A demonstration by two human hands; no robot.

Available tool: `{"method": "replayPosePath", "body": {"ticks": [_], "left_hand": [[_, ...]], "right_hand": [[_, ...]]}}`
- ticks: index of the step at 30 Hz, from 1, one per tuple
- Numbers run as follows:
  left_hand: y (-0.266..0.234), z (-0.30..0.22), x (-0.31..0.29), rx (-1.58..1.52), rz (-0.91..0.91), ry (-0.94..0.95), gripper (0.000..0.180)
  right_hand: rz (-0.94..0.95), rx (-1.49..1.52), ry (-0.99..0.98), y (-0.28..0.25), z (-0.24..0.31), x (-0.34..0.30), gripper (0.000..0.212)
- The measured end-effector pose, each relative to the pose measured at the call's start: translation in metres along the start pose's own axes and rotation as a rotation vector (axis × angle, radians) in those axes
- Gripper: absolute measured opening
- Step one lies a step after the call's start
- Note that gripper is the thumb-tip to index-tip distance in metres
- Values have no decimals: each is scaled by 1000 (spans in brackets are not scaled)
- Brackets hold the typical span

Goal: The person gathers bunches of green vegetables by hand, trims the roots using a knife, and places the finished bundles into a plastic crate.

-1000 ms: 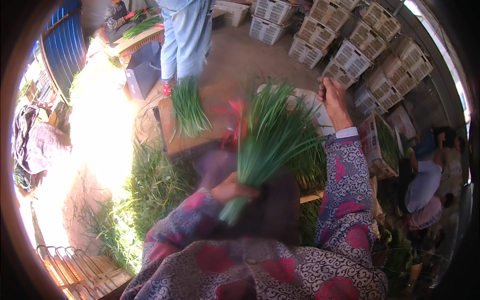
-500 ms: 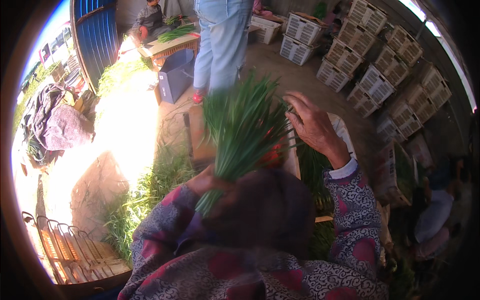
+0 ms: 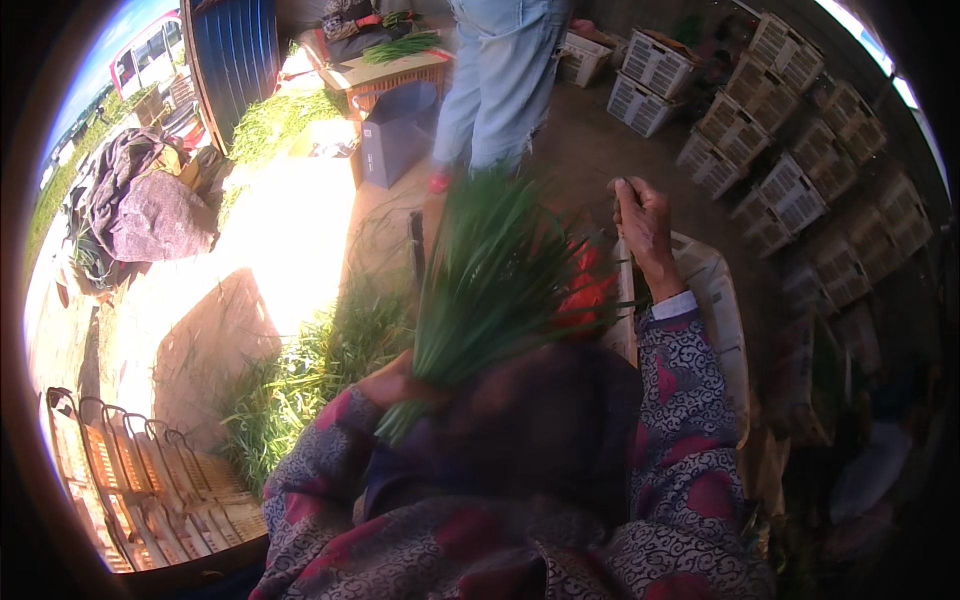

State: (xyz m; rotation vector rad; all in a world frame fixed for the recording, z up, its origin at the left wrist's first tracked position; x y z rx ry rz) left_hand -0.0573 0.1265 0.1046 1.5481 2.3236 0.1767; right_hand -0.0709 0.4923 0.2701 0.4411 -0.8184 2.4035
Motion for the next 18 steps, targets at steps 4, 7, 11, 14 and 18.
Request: {"method": "replayPosePath", "body": {"ticks": [4,7,11,14,18], "left_hand": [[-23,26,-9,4,35,-163,63],[-23,23,-14,11,42,-120,62],[-20,18,-14,63,39,-20,63],[-16,15,-8,69,68,-1,61],[-21,32,-6,39,44,-100,58]], "right_hand": [[169,88,-21,22,17,-5,19],[188,-23,-308,32,45,-4,22],[383,-289,-635,73,81,-24,33],[366,-434,-907,90,53,-29,39],[178,-435,-865,104,6,-27,25]]}}
Point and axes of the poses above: each hand's wrist, its own x-axis towards the middle knuckle, its own y-axis out of the palm, z = x × y, the point moved 7 cm from there along x, towards the middle knuckle, and after that the axes turned 7 degrees about -y, right-handed, at the moved point
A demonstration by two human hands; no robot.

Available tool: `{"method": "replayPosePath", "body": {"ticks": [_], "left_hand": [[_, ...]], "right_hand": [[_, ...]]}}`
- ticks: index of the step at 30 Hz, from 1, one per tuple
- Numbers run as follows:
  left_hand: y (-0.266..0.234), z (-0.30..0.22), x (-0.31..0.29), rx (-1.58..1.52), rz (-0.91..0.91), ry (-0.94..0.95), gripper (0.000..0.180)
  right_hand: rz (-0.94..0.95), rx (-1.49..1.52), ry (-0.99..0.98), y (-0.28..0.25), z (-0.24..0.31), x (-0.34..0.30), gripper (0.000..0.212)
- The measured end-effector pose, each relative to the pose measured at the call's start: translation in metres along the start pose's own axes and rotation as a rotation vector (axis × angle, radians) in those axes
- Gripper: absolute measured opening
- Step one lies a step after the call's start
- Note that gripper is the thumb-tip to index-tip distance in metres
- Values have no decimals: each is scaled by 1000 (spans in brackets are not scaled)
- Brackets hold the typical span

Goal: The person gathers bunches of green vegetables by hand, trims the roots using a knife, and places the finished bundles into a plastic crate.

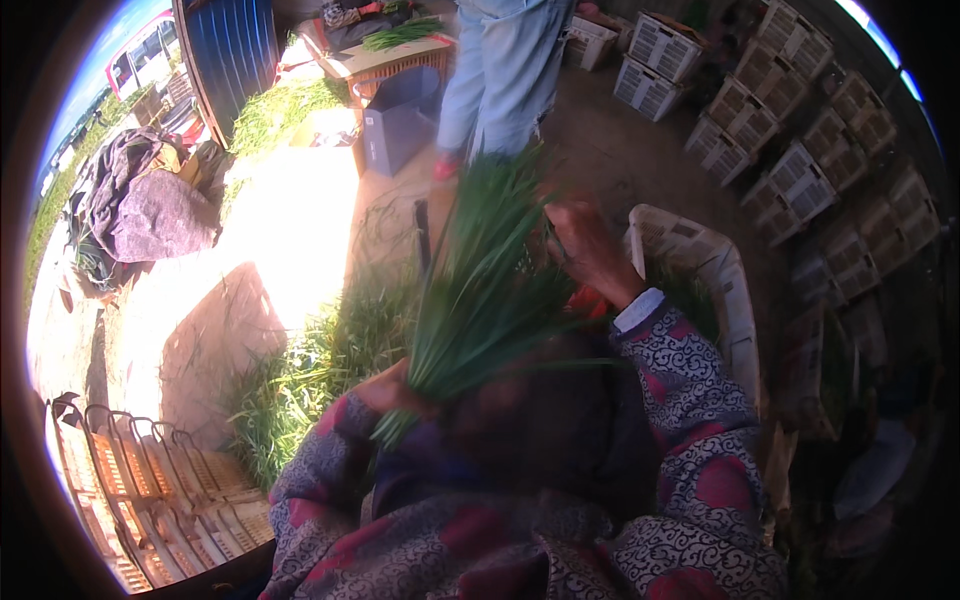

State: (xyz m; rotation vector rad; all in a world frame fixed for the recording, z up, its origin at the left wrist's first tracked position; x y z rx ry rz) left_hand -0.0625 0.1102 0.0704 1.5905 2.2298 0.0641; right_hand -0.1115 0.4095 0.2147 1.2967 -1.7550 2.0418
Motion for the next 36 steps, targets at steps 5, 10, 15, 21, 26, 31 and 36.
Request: {"method": "replayPosePath", "body": {"ticks": [5,10,15,21,26,31,36], "left_hand": [[-5,13,-1,-81,-8,-93,67],[-14,-1,-6,-284,-172,-26,52],[-31,4,-3,-340,-252,-5,51],[-43,15,-5,-248,-266,33,53],[-38,9,-2,-231,-231,45,53],[-38,12,0,-165,-175,19,54],[-39,12,-2,-140,-154,10,54]], "right_hand": [[-468,707,1068,-51,-102,-18,19],[-212,1148,964,-63,-24,-8,17],[362,1108,341,-62,146,-7,17],[256,835,589,-64,91,-14,20],[169,709,680,-47,41,-9,20],[248,571,641,-26,41,-7,22],[308,699,662,-12,38,-13,26]]}}
Point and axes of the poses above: each hand's wrist, its own x-axis towards the middle knuckle, its own y-axis out of the palm, z = x × y, the point moved 7 cm from there along x, towards the middle knuckle, and after that the axes turned 7 degrees about -y, right-handed, at the moved point
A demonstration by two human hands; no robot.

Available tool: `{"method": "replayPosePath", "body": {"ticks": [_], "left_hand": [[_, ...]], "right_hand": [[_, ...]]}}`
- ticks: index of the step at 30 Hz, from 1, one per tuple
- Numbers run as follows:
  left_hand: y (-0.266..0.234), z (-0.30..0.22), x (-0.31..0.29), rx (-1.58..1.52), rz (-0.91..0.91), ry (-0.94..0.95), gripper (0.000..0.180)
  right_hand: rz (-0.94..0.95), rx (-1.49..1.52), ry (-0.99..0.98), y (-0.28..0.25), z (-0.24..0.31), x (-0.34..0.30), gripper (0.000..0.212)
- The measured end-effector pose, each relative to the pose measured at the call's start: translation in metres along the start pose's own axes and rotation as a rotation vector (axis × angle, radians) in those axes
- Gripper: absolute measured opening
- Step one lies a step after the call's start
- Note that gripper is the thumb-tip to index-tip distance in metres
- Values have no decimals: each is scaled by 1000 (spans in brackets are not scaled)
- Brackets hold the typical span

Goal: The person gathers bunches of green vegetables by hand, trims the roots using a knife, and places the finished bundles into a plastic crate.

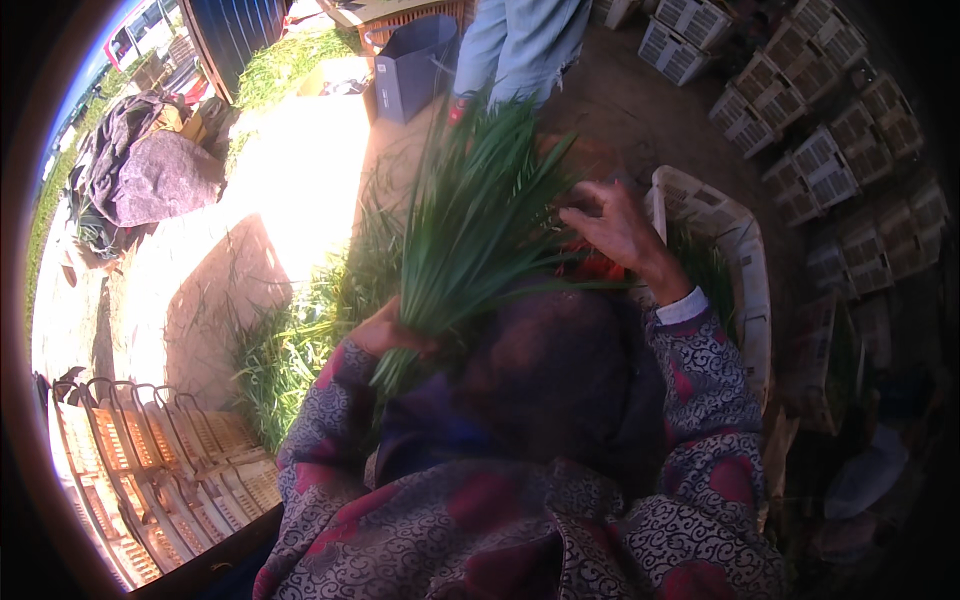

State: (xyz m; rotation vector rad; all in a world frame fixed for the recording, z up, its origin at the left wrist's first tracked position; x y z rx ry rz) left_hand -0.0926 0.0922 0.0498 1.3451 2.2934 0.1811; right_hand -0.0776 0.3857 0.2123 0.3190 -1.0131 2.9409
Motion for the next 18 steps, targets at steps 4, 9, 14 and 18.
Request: {"method": "replayPosePath", "body": {"ticks": [4,9,14,18], "left_hand": [[0,1,0,15,-7,4,54],[2,-1,-1,-3,-31,8,54],[3,0,1,-47,-51,6,55],[-6,13,5,-116,20,4,56]], "right_hand": [[97,249,99,19,-4,3,27],[148,81,19,33,-8,9,25],[-15,104,94,39,-26,11,16],[-273,539,193,4,-28,14,13]]}}
Point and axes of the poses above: each hand's wrist, its own x-axis towards the middle knuckle, its own y-axis out of the palm, z = x × y, the point moved 7 cm from there along x, towards the middle knuckle, and after that the axes turned 7 degrees about -y, right-handed, at the moved point
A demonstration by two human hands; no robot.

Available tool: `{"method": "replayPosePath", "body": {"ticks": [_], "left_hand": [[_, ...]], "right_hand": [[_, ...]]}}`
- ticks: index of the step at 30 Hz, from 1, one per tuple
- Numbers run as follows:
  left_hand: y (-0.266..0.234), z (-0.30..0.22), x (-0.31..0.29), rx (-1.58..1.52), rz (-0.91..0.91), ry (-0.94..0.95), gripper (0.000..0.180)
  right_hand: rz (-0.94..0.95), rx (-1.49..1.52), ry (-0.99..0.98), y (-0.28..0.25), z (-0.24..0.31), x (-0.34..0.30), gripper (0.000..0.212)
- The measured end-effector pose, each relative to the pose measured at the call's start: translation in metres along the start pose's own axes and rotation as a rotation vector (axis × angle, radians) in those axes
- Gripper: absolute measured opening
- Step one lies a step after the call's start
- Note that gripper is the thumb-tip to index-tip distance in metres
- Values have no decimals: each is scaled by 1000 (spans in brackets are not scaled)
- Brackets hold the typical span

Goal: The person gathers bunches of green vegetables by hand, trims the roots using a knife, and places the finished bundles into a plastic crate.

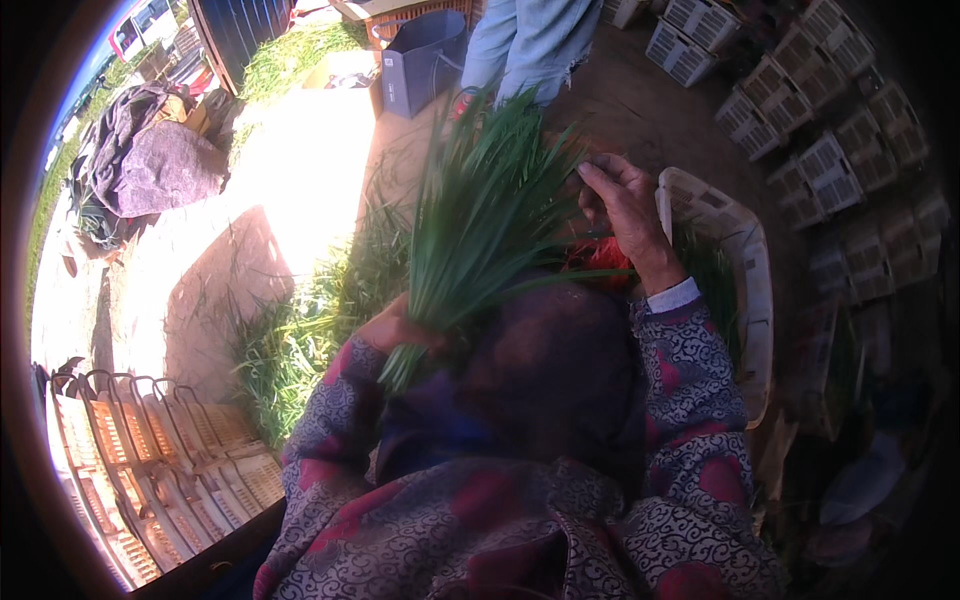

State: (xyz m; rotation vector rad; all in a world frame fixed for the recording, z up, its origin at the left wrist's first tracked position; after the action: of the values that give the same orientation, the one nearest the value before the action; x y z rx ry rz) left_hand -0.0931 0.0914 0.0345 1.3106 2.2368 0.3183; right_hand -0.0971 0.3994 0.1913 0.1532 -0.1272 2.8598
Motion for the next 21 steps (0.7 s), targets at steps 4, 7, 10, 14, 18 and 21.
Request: {"method": "replayPosePath", "body": {"ticks": [4,7,10,14,18,21], "left_hand": [[1,-1,3,48,-18,13,53],[2,-5,1,55,-58,10,52],[7,-11,-2,14,-60,12,51],[8,-11,0,51,-66,15,51],[12,-9,-3,-8,-52,41,53],[1,5,-3,54,-79,25,57]], "right_hand": [[98,-5,9,-7,3,-11,15],[248,-128,-5,-1,6,-23,15],[334,-343,-154,18,20,-39,16],[450,-676,-683,43,31,-52,18],[289,-682,-454,46,17,-54,13],[18,-98,-2,17,-5,-38,12]]}}
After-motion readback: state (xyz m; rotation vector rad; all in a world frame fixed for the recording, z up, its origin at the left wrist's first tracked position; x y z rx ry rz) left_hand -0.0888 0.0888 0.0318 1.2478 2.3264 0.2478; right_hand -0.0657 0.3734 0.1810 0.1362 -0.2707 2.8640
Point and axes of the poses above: each hand's wrist, its own x-axis towards the middle knuckle, its own y-axis out of the palm, z = x × y, the point moved 7 cm from there along x, towards the middle knuckle, and after that the axes turned 7 degrees about -y, right-handed, at the moved point
